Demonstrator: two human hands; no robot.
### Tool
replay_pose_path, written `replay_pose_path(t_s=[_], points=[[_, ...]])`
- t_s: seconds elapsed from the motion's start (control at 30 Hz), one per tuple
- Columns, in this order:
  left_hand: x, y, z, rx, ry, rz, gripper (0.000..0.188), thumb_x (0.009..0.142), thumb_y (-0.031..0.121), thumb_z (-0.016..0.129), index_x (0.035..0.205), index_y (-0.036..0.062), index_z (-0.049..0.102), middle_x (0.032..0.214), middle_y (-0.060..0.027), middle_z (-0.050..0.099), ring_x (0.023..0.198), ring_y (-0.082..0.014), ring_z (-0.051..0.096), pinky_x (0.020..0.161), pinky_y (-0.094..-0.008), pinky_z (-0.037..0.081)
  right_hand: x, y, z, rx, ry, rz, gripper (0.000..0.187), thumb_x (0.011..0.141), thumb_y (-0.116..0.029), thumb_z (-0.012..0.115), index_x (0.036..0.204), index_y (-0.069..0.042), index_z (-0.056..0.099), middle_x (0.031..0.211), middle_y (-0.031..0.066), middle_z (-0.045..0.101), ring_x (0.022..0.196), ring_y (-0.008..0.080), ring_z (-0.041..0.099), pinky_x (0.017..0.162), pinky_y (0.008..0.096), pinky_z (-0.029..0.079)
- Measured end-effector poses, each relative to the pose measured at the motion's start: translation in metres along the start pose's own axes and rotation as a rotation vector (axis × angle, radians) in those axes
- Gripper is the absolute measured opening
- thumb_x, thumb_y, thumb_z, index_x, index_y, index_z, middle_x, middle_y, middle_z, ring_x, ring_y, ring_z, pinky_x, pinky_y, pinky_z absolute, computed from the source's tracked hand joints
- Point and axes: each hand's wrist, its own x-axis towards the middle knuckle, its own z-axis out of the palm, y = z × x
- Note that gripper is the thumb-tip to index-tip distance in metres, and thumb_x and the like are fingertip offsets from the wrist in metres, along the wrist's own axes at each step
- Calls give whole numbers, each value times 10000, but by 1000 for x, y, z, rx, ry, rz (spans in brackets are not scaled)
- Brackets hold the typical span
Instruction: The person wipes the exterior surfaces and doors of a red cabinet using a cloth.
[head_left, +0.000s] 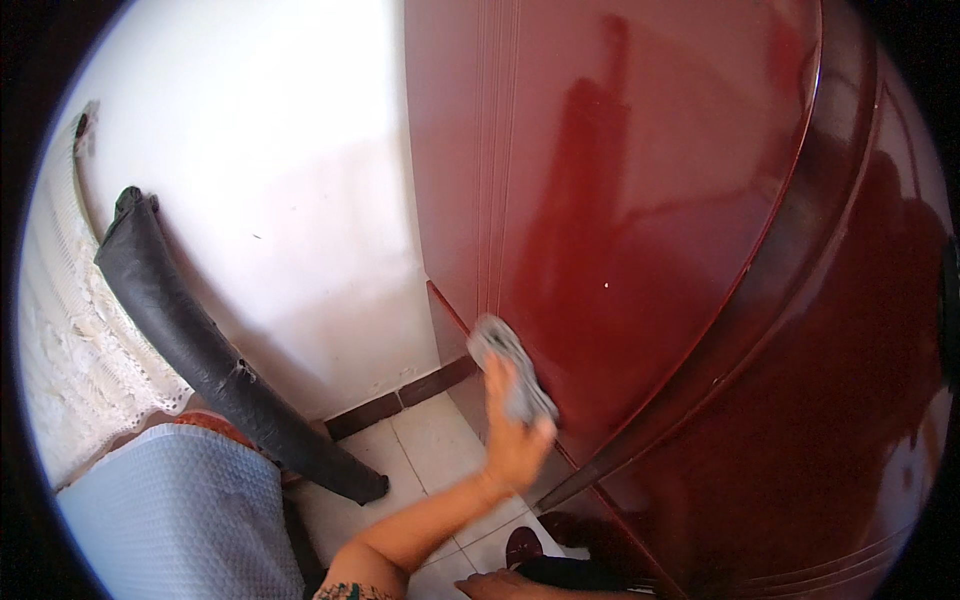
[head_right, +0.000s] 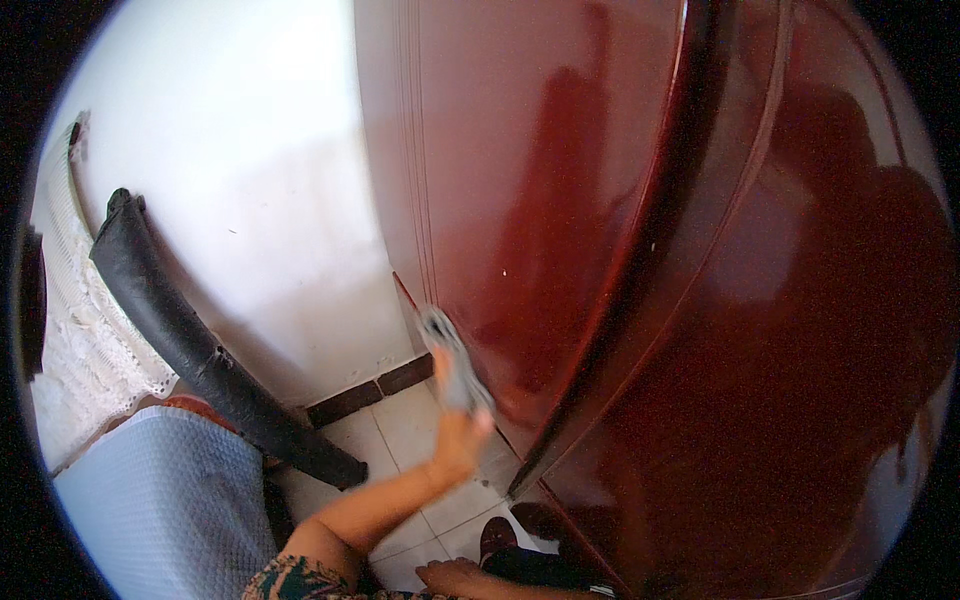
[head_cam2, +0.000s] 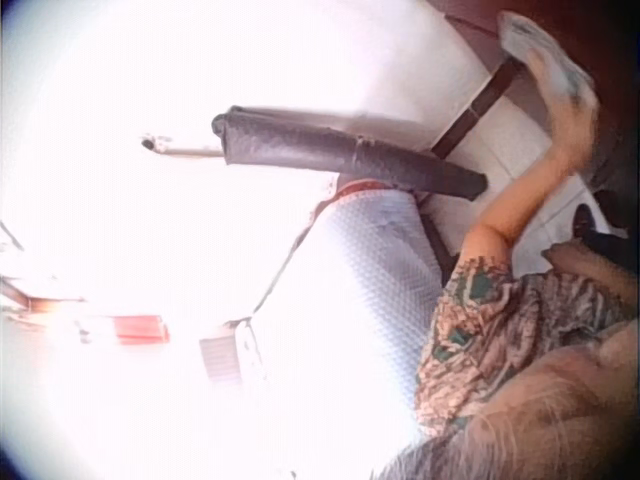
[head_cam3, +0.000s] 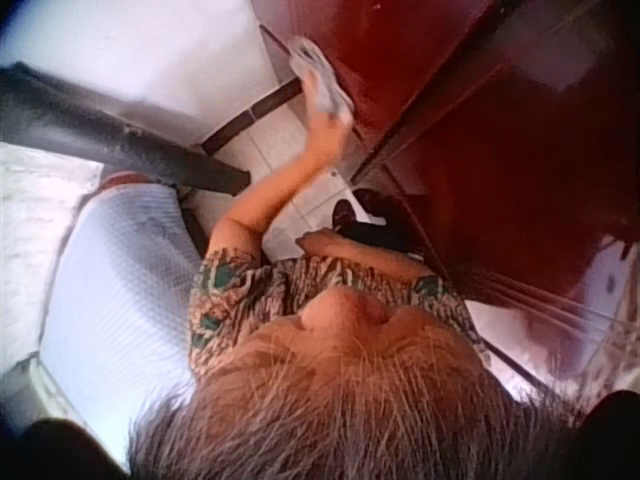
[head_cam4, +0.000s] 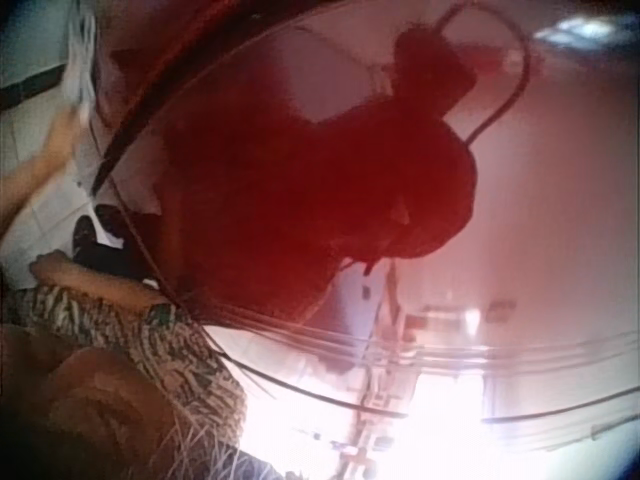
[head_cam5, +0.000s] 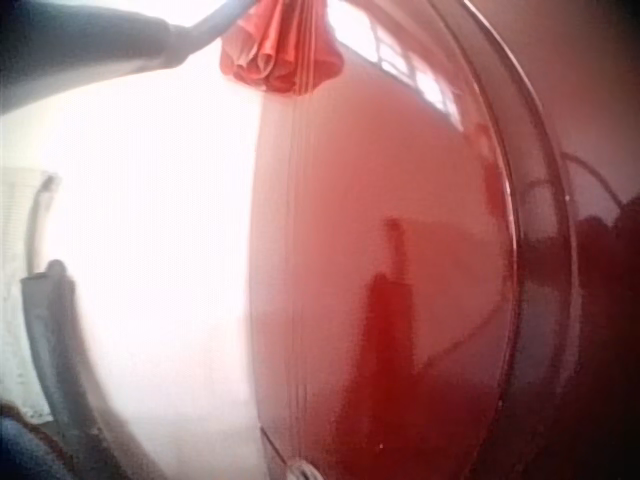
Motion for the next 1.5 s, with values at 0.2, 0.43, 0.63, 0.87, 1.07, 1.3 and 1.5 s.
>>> replay_pose_path(t_s=[0.2,0.43,0.63,0.87,1.07,1.3,1.5], points=[[-48,42,14,60,-137,197,822,881,344,560,1488,83,71,1496,-315,-9,1370,-520,26,1074,-587,81,3,-2,6,-6,-35,-26,277,858,-253,570,1053,-56,557,990,183,623,903,321,623,687,449,515],[74,20,-19,29,136,75,721,942,412,403,1462,-7,129,1528,-227,33,1413,-374,57,1128,-466,51,-5,-4,-3,18,-40,-44,253,868,-225,565,1045,-44,566,981,183,620,867,314,621,664,435,514],[167,-5,-62,-447,266,-545,827,900,617,397,1470,62,167,1508,-124,212,1393,-263,165,1128,-425,112,-4,0,-1,31,-38,-41,233,876,-201,561,1037,-33,574,972,183,618,837,308,619,645,424,513],[125,6,-36,-26,186,6,779,952,461,380,1434,-82,97,1520,-226,51,1412,-333,78,1136,-425,75,-4,6,-4,10,-17,-44,210,885,-173,556,1028,-21,583,963,182,615,801,301,616,622,410,511],[-10,50,4,158,-114,252,810,892,426,527,1490,101,89,1504,-296,-10,1389,-472,44,1085,-562,98,-5,4,2,-9,-10,-65,192,893,-149,552,1021,-11,590,955,182,613,770,295,614,603,398,510],[59,45,-24,102,-39,173,745,923,407,466,1474,35,129,1523,-249,9,1413,-403,30,1114,-499,71,-9,5,5,-12,7,-65,173,902,-121,547,1012,2,599,945,182,610,735,288,612,580,384,509],[165,16,-60,0,141,-10,757,954,464,351,1446,-49,89,1528,-208,32,1420,-322,12,1140,-411,38,-10,6,7,-27,94,-151,158,910,-97,543,1004,12,607,937,181,608,704,282,610,561,372,508]])
